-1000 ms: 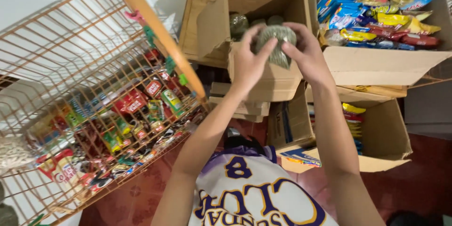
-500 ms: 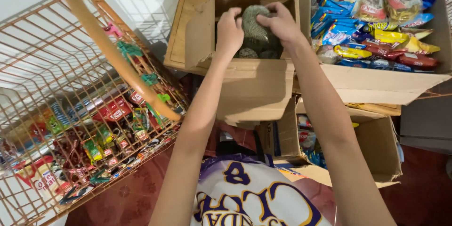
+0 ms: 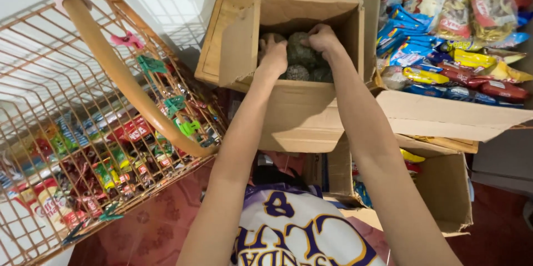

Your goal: Sorting small bags of mung beans and other dry goods from a wire basket into a cardboard box.

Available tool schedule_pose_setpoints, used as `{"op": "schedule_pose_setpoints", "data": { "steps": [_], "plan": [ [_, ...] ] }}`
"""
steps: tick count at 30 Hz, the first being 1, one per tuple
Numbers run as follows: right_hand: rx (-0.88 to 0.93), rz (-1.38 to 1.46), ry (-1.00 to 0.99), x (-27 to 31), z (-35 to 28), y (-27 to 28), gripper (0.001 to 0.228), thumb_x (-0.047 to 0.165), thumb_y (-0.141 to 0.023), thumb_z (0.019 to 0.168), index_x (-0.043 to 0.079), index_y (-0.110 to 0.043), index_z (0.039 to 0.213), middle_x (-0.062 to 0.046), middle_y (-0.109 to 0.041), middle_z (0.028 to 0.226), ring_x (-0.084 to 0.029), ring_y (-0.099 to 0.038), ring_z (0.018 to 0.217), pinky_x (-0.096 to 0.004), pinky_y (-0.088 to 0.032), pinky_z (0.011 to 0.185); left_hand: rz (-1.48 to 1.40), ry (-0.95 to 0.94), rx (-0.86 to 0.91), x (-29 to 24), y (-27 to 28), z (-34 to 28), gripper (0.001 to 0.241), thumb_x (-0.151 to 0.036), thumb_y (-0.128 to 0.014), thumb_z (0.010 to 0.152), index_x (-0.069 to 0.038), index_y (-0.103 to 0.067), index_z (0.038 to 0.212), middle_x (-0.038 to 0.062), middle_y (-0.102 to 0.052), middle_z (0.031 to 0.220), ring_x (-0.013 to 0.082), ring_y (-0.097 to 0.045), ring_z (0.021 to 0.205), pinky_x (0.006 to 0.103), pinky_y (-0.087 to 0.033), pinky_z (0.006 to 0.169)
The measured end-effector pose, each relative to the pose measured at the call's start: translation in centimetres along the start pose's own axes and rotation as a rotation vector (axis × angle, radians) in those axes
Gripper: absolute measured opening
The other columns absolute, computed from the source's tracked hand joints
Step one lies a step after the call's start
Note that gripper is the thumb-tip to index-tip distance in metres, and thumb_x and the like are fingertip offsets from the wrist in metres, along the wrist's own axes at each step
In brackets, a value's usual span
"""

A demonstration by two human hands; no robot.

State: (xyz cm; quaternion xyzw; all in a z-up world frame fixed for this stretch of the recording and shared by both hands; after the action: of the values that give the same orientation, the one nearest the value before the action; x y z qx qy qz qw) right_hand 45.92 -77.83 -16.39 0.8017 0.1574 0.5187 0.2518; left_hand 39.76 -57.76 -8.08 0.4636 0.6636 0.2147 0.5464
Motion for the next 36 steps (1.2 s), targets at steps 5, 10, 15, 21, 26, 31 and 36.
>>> {"op": "schedule_pose_setpoints", "data": {
  "steps": [5, 10, 15, 21, 26, 31, 36],
  "plan": [
    [0.0, -0.228, 0.058, 1.6, -1.0, 0.2, 0.04, 0.019, -0.089, 0.073, 0.003, -0.072, 0.106, -0.018, -0.074, 0.105, -0.032, -0.07, 0.099, -0.042, -0.057, 0.085, 0.058, 0.027, 0.038, 0.5, -1.1, 1.2, 0.067, 0.012, -0.062, 0.084, -0.023, -0.058, 0.141, 0.017, -0.017, 0.162, 0.0433, -0.022, 0.149, 0.0576, -0.031, 0.119],
    [-0.07, -0.439, 0.169, 3.9, -3.4, 0.9, 0.049, 0.027, -0.092, 0.071, 0.001, -0.072, 0.108, -0.023, -0.071, 0.112, -0.037, -0.068, 0.106, -0.042, -0.055, 0.093, 0.092, 0.041, 0.134, 0.8, -2.2, 1.5, 0.082, 0.015, -0.063, 0.08, -0.028, -0.046, 0.148, 0.014, -0.007, 0.163, 0.0414, -0.012, 0.152, 0.059, -0.029, 0.117],
    [-0.187, -0.38, 0.299, 6.6, -6.7, 1.7, 0.026, 0.014, -0.08, 0.08, 0.002, -0.073, 0.101, -0.024, -0.073, 0.103, -0.04, -0.069, 0.103, -0.046, -0.056, 0.09, 0.0, 0.025, 0.038, 2.1, -3.6, 3.1, 0.075, 0.013, -0.054, 0.092, -0.027, -0.044, 0.155, 0.015, -0.015, 0.17, 0.0427, -0.024, 0.153, 0.0526, -0.034, 0.122],
    [0.092, -0.39, 0.38, 3.5, -3.6, -0.8, 0.019, 0.008, -0.072, 0.079, 0.002, -0.071, 0.097, -0.022, -0.073, 0.1, -0.039, -0.07, 0.099, -0.045, -0.056, 0.087, 0.103, 0.072, 0.25, 2.5, -4.9, 4.5, 0.084, 0.012, -0.059, 0.087, -0.012, -0.025, 0.16, 0.019, -0.008, 0.171, 0.0393, -0.024, 0.154, 0.0484, -0.034, 0.121],
    [0.131, -0.386, 0.386, 1.7, -1.7, -1.2, 0.024, 0.006, -0.068, 0.078, 0.005, -0.072, 0.102, -0.019, -0.074, 0.101, -0.037, -0.07, 0.098, -0.043, -0.056, 0.085, 0.104, -0.014, 0.149, 4.8, -8.2, 8.3, 0.075, 0.009, -0.062, 0.085, -0.007, -0.034, 0.152, 0.024, -0.024, 0.161, 0.0426, -0.034, 0.145, 0.0467, -0.039, 0.116],
    [0.021, -0.3, 0.44, 2.9, -5.4, 0.4, 0.025, 0.003, -0.063, 0.081, 0.007, -0.074, 0.103, -0.018, -0.074, 0.101, -0.034, -0.071, 0.099, -0.042, -0.056, 0.086, -0.028, -0.137, -0.016, 1.7, -3.0, 2.8, 0.042, 0.002, -0.06, 0.088, -0.007, -0.06, 0.13, 0.026, -0.056, 0.137, 0.0435, -0.053, 0.13, 0.0497, -0.047, 0.106],
    [0.081, 0.631, 0.439, 7.3, -12.4, 3.5, 0.013, 0.007, -0.064, 0.099, 0.006, -0.068, 0.112, -0.008, -0.073, 0.106, -0.021, -0.074, 0.098, -0.038, -0.062, 0.085, -0.569, -0.632, -0.396, -1.6, 1.4, -0.9, 0.02, -0.003, -0.068, 0.093, -0.004, -0.066, 0.113, 0.018, -0.073, 0.113, 0.0321, -0.074, 0.103, 0.0372, -0.06, 0.089]
  ]
}}
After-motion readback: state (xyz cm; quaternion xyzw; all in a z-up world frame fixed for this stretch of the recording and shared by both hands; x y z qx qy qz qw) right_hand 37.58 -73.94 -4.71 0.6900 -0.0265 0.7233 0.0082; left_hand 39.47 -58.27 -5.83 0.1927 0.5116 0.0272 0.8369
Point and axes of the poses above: each hand's wrist, its own z-axis towards the middle knuckle, its own y-axis out of the back of the hand, x = y × z, the point moved 5 cm from there along z, towards the middle knuckle
